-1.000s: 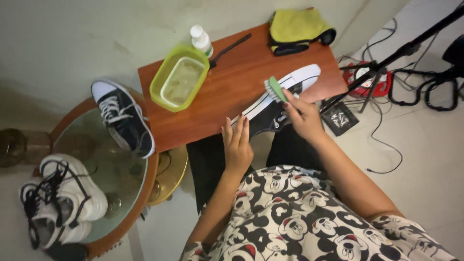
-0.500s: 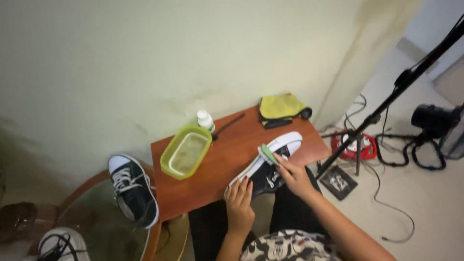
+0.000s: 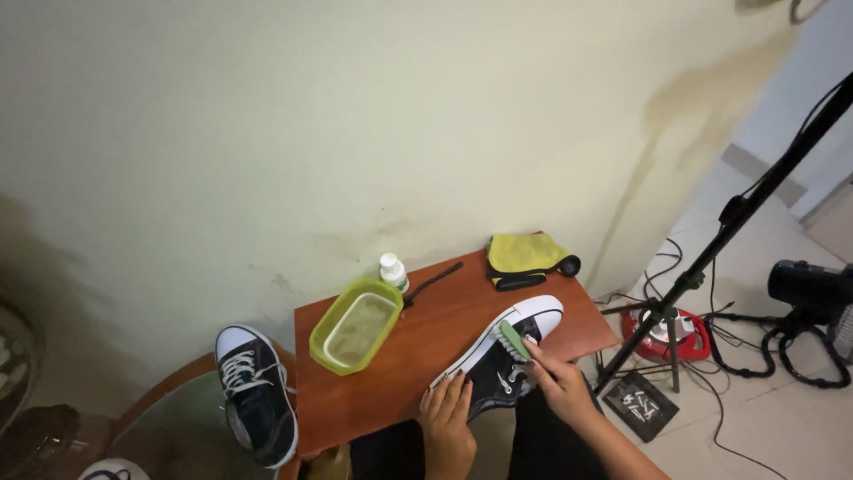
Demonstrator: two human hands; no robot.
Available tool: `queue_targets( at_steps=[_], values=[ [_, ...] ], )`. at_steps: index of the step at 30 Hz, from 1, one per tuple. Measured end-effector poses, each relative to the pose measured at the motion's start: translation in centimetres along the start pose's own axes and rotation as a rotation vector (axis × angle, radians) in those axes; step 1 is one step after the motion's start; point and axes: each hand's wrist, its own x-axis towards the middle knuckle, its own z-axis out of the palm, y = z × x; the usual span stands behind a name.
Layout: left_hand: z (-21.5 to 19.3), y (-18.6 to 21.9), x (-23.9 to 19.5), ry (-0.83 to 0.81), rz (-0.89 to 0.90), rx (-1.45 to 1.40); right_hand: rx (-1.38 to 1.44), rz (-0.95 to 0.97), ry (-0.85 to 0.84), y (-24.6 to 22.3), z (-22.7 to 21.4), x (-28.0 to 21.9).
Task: The person scrubs the sole and upper of a black sneaker using a green brush and a yellow cloth. They repeatedly dip the brush into a container of water and wipe the shoe, focusing on the white rubber parts and the black fabric.
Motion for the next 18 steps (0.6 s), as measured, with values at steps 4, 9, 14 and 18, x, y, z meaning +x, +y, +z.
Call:
queue_targets(
  at_steps=[4, 9, 14, 18],
  values=[
    [0.2, -0.5, 0.0, -0.035, -0.003, 0.023, 0.075, 0.041, -0.006, -1.2, -0.8, 0.1],
    [0.3, -0.7, 0.1, 0.075, 0.070, 0.062, 0.080, 0.000, 0.051, 2.4, -1.2, -0.1],
    [0.0, -0.5, 0.3, 0.045, 0.061, 0.089, 0.073, 0.163, 0.298, 3.5, -3.0, 2.0],
    [0.2, -0.4, 0.2, 0.037, 0.023, 0.127, 0.275, 0.357, 0.577, 4.3, -4.2, 5.9]
  ],
)
